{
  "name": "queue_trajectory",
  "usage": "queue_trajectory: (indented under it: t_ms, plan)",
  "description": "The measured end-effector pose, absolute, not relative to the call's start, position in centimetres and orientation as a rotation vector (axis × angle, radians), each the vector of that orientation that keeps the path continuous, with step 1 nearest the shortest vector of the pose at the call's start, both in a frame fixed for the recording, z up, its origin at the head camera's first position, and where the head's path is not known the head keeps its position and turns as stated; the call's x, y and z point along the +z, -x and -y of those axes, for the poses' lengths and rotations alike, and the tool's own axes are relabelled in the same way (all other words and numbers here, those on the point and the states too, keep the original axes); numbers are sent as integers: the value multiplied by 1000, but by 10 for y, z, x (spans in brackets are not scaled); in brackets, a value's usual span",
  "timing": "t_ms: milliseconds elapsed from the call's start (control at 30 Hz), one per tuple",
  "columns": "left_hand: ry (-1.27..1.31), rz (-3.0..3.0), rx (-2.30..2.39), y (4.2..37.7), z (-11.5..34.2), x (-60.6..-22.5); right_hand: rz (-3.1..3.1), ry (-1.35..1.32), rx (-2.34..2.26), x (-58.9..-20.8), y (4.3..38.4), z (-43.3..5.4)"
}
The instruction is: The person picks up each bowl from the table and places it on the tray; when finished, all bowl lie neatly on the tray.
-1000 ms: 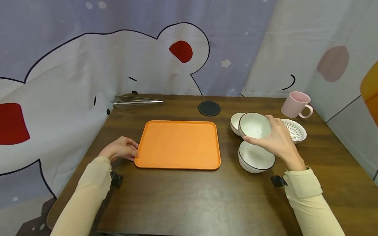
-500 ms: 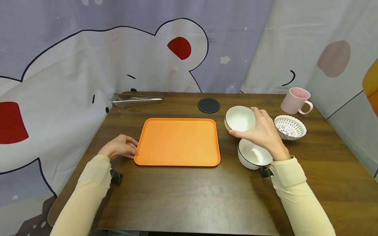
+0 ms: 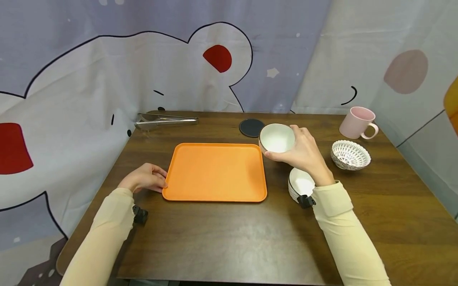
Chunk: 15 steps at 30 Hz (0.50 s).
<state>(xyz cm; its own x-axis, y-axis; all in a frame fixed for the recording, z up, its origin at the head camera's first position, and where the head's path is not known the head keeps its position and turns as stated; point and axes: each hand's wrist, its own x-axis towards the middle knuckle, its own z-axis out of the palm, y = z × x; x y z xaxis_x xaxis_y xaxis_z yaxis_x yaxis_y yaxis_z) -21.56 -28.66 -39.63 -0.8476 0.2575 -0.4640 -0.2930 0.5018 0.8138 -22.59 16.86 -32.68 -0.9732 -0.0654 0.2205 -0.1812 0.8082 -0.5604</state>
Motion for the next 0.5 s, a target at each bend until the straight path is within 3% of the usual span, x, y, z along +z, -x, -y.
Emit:
queue_trajectory:
  t_ms: [500]
  plan:
    - [31, -2204, 1362, 216, 288, -399, 2812, -259, 911, -324, 243, -134]
